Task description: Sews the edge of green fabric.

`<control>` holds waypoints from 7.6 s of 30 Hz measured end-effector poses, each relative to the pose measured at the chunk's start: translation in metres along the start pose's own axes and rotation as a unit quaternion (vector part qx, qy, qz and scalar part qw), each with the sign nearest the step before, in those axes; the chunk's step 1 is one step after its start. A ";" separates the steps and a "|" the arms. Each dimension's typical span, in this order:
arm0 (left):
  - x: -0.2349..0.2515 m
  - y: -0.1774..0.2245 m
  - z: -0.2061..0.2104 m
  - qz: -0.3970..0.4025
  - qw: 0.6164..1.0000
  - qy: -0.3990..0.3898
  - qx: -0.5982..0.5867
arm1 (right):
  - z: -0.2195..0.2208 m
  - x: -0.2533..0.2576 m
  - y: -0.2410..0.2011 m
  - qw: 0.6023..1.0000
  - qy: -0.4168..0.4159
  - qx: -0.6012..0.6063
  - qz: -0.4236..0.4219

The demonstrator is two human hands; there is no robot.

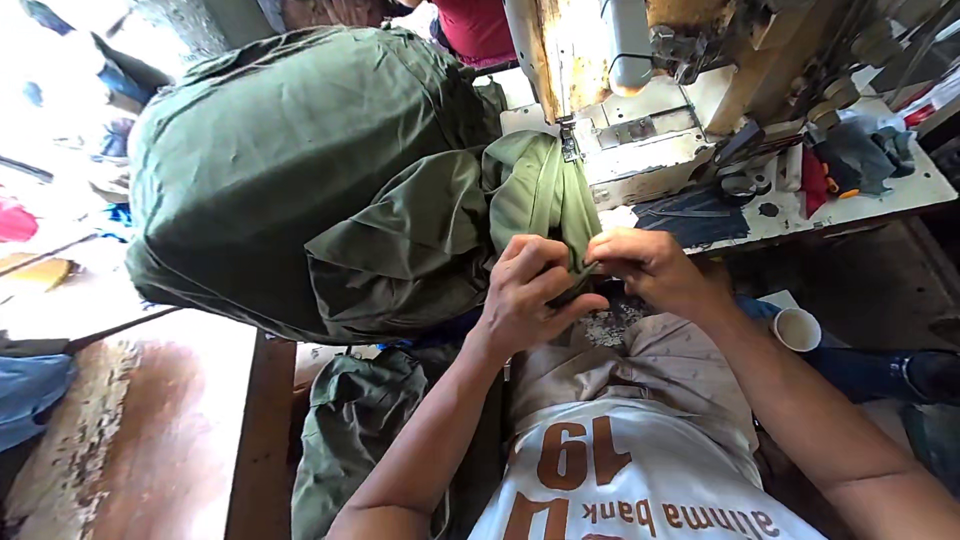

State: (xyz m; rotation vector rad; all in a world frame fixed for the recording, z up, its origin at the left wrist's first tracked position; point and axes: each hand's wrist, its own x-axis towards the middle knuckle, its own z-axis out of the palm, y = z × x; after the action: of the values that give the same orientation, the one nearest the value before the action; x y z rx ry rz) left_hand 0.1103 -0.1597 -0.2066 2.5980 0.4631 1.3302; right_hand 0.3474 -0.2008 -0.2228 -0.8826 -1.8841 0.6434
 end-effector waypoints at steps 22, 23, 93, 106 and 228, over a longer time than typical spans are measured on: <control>0.044 -0.034 0.004 -0.041 0.930 -0.267 0.248 | 0.026 -0.024 0.003 0.960 0.191 0.113 0.169; 0.047 -0.037 0.003 -0.041 0.930 -0.268 0.250 | 0.026 -0.021 0.006 0.959 0.194 0.114 0.173; 0.047 -0.027 -0.099 -0.043 0.990 -0.134 -0.026 | -0.005 0.055 0.018 0.995 0.047 -0.069 0.054; -0.011 -0.043 0.044 0.007 0.983 -0.017 0.180 | 0.023 -0.036 -0.011 0.990 0.121 -0.033 0.066; 0.068 -0.035 -0.089 -0.014 0.961 -0.276 -0.021 | -0.008 0.036 0.007 1.000 -0.011 -0.023 0.018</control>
State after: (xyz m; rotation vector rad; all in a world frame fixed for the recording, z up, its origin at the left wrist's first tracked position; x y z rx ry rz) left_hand 0.0686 -0.1003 -0.1137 2.7486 0.3621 0.5476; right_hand 0.3453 -0.1671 -0.2054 -0.9438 -1.9136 0.6366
